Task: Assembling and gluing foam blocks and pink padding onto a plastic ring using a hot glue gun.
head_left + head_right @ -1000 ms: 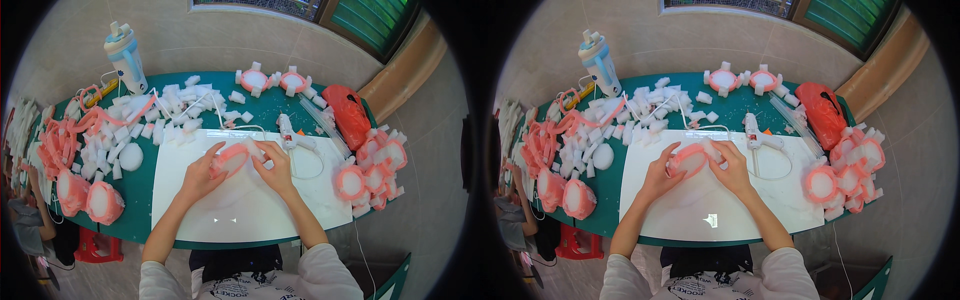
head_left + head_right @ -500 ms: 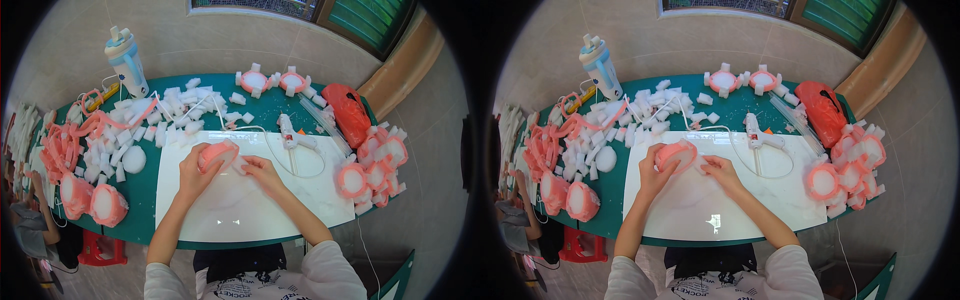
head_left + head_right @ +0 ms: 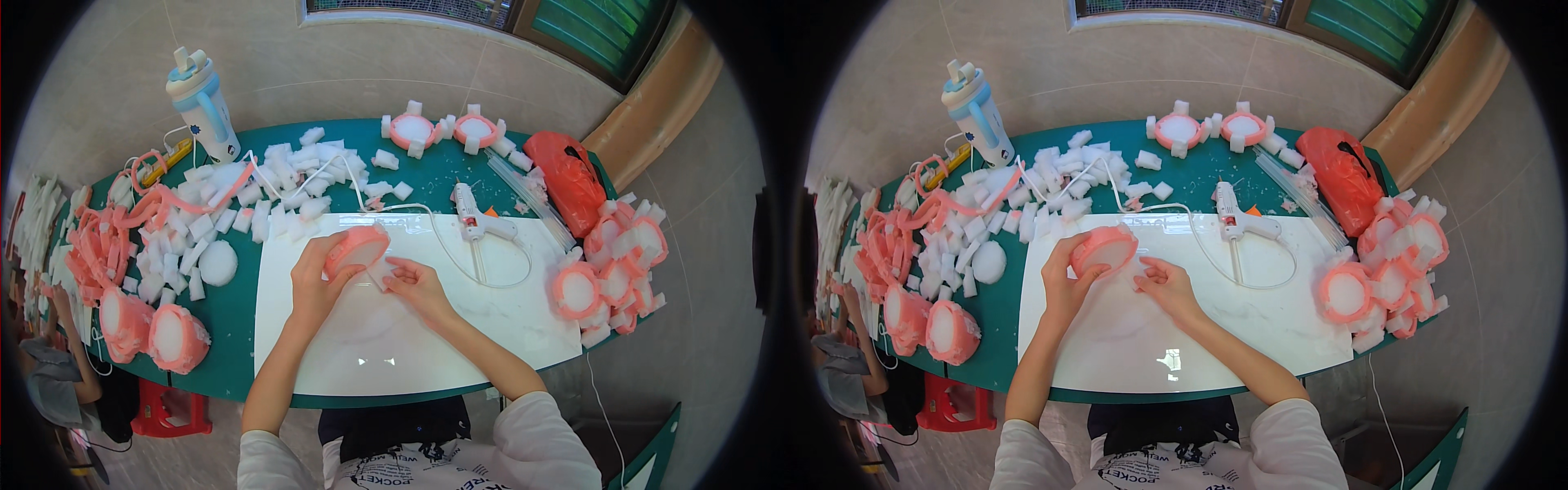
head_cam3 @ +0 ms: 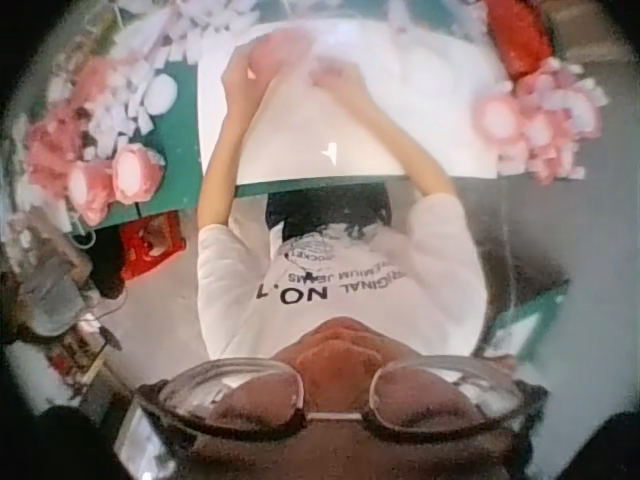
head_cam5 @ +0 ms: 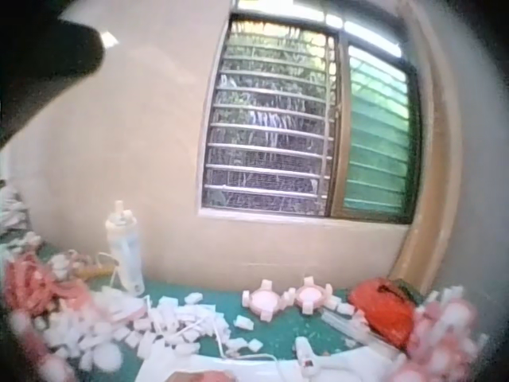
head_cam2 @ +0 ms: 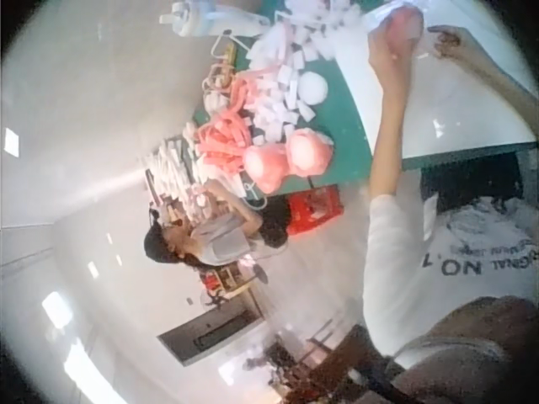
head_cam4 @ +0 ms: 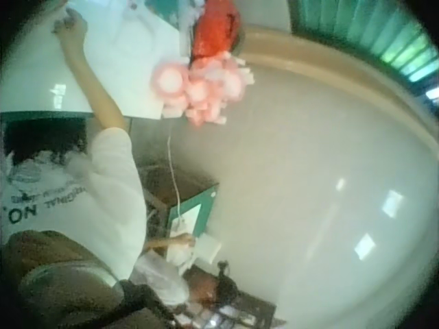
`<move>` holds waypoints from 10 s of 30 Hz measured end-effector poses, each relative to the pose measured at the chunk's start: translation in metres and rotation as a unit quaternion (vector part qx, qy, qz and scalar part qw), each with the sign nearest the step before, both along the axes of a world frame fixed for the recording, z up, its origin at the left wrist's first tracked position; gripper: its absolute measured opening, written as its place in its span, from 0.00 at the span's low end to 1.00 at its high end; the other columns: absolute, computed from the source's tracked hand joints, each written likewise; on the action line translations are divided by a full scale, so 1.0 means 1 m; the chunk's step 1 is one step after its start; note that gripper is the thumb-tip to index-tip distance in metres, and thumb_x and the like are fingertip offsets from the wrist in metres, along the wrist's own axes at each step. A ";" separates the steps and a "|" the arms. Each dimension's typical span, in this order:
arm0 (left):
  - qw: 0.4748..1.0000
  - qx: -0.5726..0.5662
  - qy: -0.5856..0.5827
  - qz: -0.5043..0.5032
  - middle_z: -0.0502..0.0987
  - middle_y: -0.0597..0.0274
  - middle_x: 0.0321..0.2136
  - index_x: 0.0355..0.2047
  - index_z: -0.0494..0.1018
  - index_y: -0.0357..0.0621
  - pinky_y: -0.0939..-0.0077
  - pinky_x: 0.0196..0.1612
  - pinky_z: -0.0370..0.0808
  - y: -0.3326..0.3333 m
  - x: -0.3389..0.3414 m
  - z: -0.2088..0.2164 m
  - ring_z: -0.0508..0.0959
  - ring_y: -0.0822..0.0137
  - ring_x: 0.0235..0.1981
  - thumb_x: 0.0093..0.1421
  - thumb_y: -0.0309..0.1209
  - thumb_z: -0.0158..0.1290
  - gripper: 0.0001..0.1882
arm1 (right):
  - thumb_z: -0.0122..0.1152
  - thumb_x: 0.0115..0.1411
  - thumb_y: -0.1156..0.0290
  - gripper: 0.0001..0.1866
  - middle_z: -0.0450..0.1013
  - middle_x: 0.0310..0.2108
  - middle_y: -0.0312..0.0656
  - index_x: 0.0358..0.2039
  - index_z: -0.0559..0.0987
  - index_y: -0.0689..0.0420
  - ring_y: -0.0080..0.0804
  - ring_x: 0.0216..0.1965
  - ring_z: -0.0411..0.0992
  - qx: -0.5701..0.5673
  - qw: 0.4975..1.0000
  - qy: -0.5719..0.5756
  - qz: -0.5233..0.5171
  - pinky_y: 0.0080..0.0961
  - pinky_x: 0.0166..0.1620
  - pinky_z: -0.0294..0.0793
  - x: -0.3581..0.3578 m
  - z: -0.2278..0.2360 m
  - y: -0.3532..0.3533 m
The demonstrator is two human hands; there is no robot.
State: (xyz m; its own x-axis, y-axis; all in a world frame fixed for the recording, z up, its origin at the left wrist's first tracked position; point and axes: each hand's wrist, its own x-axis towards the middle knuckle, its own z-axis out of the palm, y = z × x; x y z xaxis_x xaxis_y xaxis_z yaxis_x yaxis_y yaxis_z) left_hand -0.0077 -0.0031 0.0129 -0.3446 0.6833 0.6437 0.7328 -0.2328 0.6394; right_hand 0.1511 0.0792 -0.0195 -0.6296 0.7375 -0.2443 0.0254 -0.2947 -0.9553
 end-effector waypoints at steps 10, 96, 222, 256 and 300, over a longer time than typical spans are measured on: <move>0.991 -0.094 -0.006 -0.093 0.70 0.52 0.36 0.53 0.60 0.44 0.72 0.38 0.70 0.001 -0.002 0.007 0.73 0.56 0.37 0.42 0.20 0.58 0.34 | 0.55 0.52 0.79 0.19 0.72 0.24 0.49 0.40 0.55 0.62 0.32 0.23 0.74 0.122 0.990 -0.061 -0.021 0.21 0.28 0.74 -0.001 -0.004 -0.003; 0.985 -0.139 -0.064 -0.078 0.73 0.45 0.34 0.42 0.62 0.38 0.68 0.38 0.70 0.013 0.012 -0.003 0.74 0.49 0.35 0.52 0.31 0.54 0.20 | 0.56 0.42 0.76 0.16 0.65 0.31 0.40 0.36 0.73 0.52 0.38 0.38 0.67 0.573 0.665 -0.419 -0.234 0.37 0.30 0.67 0.089 0.013 0.113; 0.980 -0.161 -0.060 -0.100 0.73 0.47 0.32 0.39 0.64 0.37 0.73 0.37 0.70 0.010 0.008 0.002 0.75 0.55 0.32 0.50 0.30 0.54 0.18 | 0.57 0.41 0.75 0.08 0.68 0.15 0.38 0.24 0.71 0.60 0.20 0.09 0.62 0.137 0.979 -0.054 0.140 0.17 0.13 0.55 0.089 0.082 0.065; 0.983 -0.146 -0.058 -0.090 0.72 0.47 0.33 0.40 0.63 0.40 0.64 0.35 0.70 0.013 0.005 -0.004 0.72 0.49 0.35 0.52 0.37 0.53 0.19 | 0.55 0.46 0.77 0.09 0.71 0.31 0.47 0.31 0.75 0.56 0.41 0.32 0.70 0.725 0.615 -0.115 0.288 0.33 0.33 0.68 -0.116 0.167 0.083; 0.982 -0.155 -0.064 -0.086 0.72 0.50 0.34 0.40 0.65 0.41 0.66 0.37 0.70 0.010 0.007 -0.004 0.72 0.51 0.35 0.51 0.36 0.53 0.19 | 0.60 0.40 0.85 0.21 0.69 0.44 0.47 0.38 0.71 0.60 0.34 0.46 0.68 0.595 0.797 0.083 -0.071 0.25 0.48 0.66 0.016 0.083 0.024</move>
